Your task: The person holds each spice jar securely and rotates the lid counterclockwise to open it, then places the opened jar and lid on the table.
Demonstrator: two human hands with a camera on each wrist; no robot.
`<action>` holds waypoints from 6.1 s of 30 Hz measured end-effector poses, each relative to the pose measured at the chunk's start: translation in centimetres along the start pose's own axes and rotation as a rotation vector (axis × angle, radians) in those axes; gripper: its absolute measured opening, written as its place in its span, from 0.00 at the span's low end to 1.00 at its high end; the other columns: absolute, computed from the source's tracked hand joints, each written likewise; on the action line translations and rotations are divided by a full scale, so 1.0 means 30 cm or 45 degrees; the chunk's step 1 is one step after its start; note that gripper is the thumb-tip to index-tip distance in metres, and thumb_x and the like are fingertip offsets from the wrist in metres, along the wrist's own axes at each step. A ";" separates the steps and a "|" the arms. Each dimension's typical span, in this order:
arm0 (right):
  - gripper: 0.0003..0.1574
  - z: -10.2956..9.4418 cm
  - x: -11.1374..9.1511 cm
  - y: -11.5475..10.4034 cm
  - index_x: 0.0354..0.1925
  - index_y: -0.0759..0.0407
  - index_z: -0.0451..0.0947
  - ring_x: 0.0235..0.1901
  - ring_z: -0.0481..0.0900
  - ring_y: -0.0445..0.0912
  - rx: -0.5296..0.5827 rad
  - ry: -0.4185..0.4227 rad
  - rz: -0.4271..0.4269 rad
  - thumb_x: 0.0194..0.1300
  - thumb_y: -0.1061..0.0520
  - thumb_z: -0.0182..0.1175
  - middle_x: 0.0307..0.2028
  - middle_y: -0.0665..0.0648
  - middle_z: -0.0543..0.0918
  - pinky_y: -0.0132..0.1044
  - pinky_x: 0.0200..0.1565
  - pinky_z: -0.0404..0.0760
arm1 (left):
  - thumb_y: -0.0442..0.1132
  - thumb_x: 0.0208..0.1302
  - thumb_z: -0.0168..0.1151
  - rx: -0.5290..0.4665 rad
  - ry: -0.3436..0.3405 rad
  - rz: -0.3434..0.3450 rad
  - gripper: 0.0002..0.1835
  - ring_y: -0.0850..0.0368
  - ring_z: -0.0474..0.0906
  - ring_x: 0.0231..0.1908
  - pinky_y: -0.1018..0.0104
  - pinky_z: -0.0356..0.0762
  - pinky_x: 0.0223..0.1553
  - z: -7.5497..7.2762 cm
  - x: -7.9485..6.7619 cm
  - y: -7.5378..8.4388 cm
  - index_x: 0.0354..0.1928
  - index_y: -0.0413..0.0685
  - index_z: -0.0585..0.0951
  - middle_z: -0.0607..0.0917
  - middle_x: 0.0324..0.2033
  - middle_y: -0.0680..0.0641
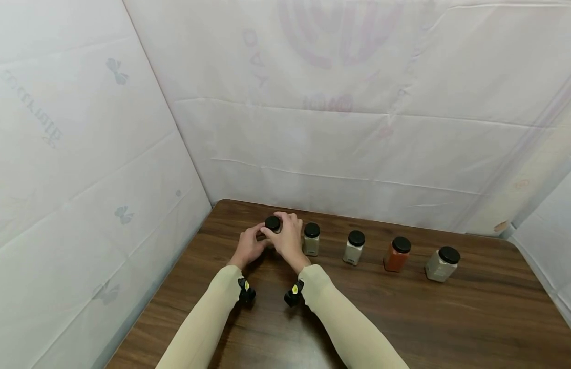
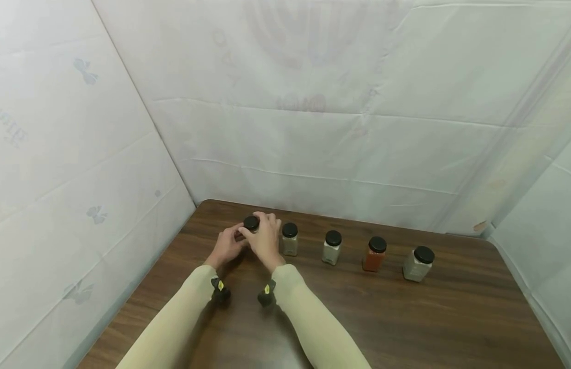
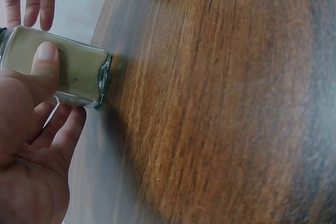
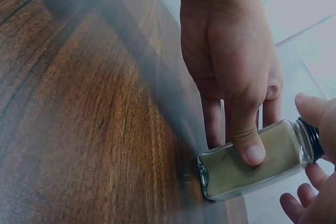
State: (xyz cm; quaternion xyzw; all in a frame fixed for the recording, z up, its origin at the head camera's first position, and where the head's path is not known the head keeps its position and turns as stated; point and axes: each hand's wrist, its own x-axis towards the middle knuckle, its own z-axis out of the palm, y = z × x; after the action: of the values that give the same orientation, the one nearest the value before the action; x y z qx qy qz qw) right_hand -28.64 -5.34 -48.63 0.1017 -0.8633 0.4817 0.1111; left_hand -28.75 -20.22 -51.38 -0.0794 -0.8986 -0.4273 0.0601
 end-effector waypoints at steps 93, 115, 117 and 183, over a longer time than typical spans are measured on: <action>0.28 -0.107 -0.027 -0.007 0.64 0.56 0.76 0.52 0.74 0.56 0.008 -0.103 -0.186 0.70 0.49 0.69 0.58 0.57 0.76 0.50 0.51 0.76 | 0.39 0.64 0.74 -0.006 -0.011 -0.020 0.30 0.43 0.79 0.61 0.45 0.77 0.61 0.002 -0.020 0.006 0.68 0.46 0.79 0.84 0.60 0.40; 0.28 -0.200 -0.081 -0.020 0.61 0.58 0.76 0.44 0.83 0.48 0.101 -0.145 -0.313 0.66 0.57 0.72 0.49 0.57 0.81 0.40 0.47 0.84 | 0.39 0.65 0.73 -0.006 -0.020 0.035 0.30 0.43 0.80 0.60 0.45 0.76 0.61 -0.004 -0.021 0.007 0.68 0.42 0.78 0.84 0.58 0.39; 0.29 -0.206 -0.087 -0.019 0.63 0.59 0.76 0.44 0.83 0.48 0.106 -0.149 -0.338 0.67 0.57 0.71 0.48 0.57 0.81 0.40 0.47 0.84 | 0.39 0.65 0.73 -0.005 -0.018 0.034 0.29 0.43 0.80 0.60 0.45 0.75 0.62 -0.003 -0.019 0.004 0.67 0.42 0.78 0.85 0.58 0.39; 0.24 -0.140 -0.188 0.104 0.57 0.49 0.83 0.54 0.78 0.51 -0.394 -0.764 -0.315 0.63 0.50 0.75 0.54 0.47 0.85 0.46 0.56 0.79 | 0.39 0.64 0.74 -0.010 -0.049 0.029 0.30 0.41 0.80 0.60 0.43 0.74 0.63 -0.006 -0.008 0.002 0.67 0.41 0.77 0.85 0.58 0.38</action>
State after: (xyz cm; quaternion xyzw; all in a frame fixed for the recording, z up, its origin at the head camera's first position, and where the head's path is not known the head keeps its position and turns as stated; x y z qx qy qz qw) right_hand -23.74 0.24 -50.65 0.3243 -0.9014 0.2768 -0.0756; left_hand -28.49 -20.35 -51.26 -0.0979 -0.8970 -0.4284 0.0474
